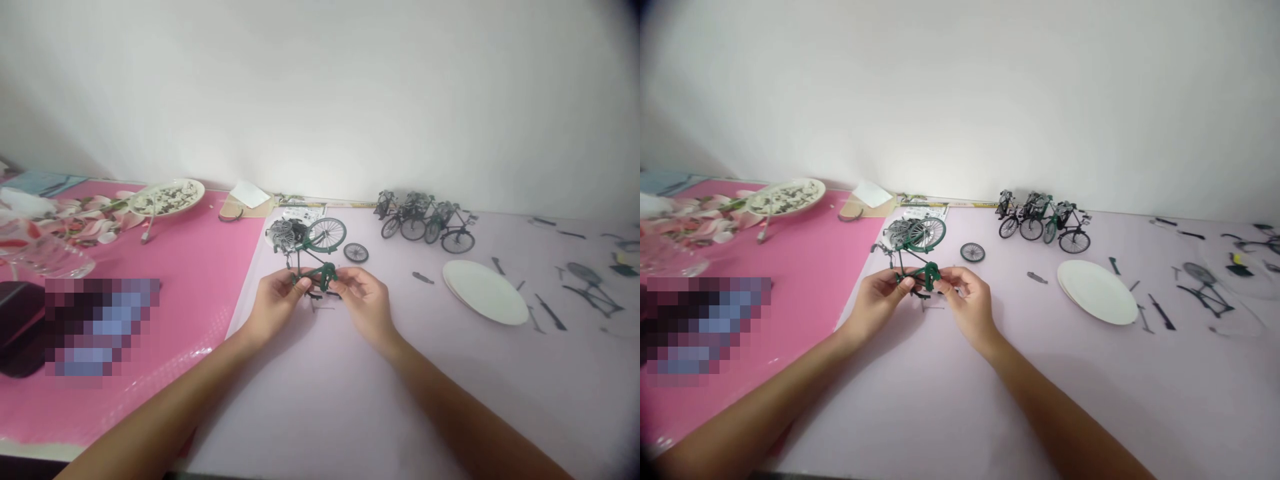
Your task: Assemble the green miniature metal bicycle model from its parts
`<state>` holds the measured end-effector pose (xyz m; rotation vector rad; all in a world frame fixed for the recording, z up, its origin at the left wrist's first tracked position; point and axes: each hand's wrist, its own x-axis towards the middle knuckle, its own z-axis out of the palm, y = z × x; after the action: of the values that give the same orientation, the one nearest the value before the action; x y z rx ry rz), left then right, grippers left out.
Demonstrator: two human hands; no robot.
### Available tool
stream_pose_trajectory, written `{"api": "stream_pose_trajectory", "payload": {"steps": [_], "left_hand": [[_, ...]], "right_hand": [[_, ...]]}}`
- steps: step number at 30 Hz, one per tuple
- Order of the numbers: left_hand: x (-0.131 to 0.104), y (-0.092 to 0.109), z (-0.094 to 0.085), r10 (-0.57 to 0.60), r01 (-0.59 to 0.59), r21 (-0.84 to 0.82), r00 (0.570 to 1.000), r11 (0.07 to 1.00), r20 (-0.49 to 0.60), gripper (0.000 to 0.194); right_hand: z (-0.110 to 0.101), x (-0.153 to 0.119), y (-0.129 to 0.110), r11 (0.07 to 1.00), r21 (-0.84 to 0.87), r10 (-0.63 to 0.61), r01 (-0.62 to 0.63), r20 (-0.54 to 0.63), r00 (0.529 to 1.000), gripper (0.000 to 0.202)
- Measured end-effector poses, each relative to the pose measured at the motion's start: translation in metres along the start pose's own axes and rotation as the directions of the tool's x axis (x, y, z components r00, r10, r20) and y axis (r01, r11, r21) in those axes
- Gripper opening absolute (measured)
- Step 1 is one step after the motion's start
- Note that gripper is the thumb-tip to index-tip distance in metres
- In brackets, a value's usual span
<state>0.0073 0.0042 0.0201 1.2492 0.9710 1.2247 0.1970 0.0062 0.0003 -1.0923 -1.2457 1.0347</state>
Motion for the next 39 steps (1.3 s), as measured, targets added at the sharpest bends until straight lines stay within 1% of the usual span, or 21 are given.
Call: {"api": "stream_pose_trajectory", "payload": {"steps": [3,8,14,17,21,23,25,27,29,32,34,36,39], "left_hand": [[0.001,0.001,-0.001,-0.012,0.012,-0.004,1.0,1.0,0.004,0.039],[0.004,-0.002,-0.005,-0.092,0.097,-0.054,0.993,0.994,0.075,0.045],[0.005,-0.005,-0.01,-0.154,0.163,-0.076,0.982,0.984,0.114,0.049],[0.006,-0.004,-0.011,-0.168,0.175,-0.063,0.98,0.982,0.107,0.051],[0.01,-0.004,-0.014,-0.16,0.162,-0.037,0.986,0.986,0.05,0.052],[0.012,-0.005,-0.016,-0.152,0.152,-0.016,0.988,0.988,0.025,0.051],[0.014,-0.008,-0.019,-0.148,0.148,0.0,0.989,0.989,0.015,0.052],[0.016,-0.01,-0.022,-0.141,0.141,0.01,0.99,0.99,0.01,0.052],[0.018,-0.013,-0.025,-0.131,0.131,0.013,0.991,0.991,0.005,0.053],[0.022,-0.014,-0.03,-0.12,0.12,0.003,0.993,0.993,-0.011,0.056],[0.024,-0.014,-0.031,-0.116,0.116,-0.01,0.993,0.993,-0.026,0.057],[0.024,-0.014,-0.032,-0.123,0.122,-0.025,0.992,0.992,-0.03,0.057],[0.024,-0.014,-0.031,-0.148,0.147,-0.049,0.989,0.988,-0.018,0.055]], "right_hand": [[0.0,0.0,-0.001,0.999,-0.047,-0.025,0.025,-0.002,1.0,0.022],[0.0,-0.001,-0.002,0.996,-0.084,-0.029,0.029,0.003,1.0,0.021],[0.001,0.0,-0.005,0.989,-0.146,-0.04,0.039,-0.005,0.999,0.022],[-0.001,0.001,-0.007,0.977,-0.206,-0.06,0.056,-0.009,0.998,0.023],[-0.01,0.008,-0.006,0.934,-0.34,-0.145,0.111,-0.078,0.986,0.021],[-0.017,0.014,-0.006,0.885,-0.436,-0.221,0.163,-0.084,0.972,0.02],[-0.026,0.02,-0.005,0.815,-0.53,-0.3,0.234,-0.039,0.953,0.018],[-0.034,0.026,-0.003,0.725,-0.616,-0.358,0.309,0.045,0.932,0.016],[-0.04,0.031,-0.001,0.611,-0.7,-0.388,0.371,0.143,0.91,0.018],[-0.045,0.035,0.004,0.449,-0.794,-0.354,0.41,0.264,0.898,0.021],[-0.046,0.036,0.006,0.371,-0.823,-0.322,0.43,0.32,0.891,0.022],[-0.046,0.035,0.008,0.322,-0.831,-0.297,0.453,0.366,0.882,0.022],[-0.046,0.035,0.011,0.276,-0.835,-0.274,0.476,0.407,0.871,0.022]]}}
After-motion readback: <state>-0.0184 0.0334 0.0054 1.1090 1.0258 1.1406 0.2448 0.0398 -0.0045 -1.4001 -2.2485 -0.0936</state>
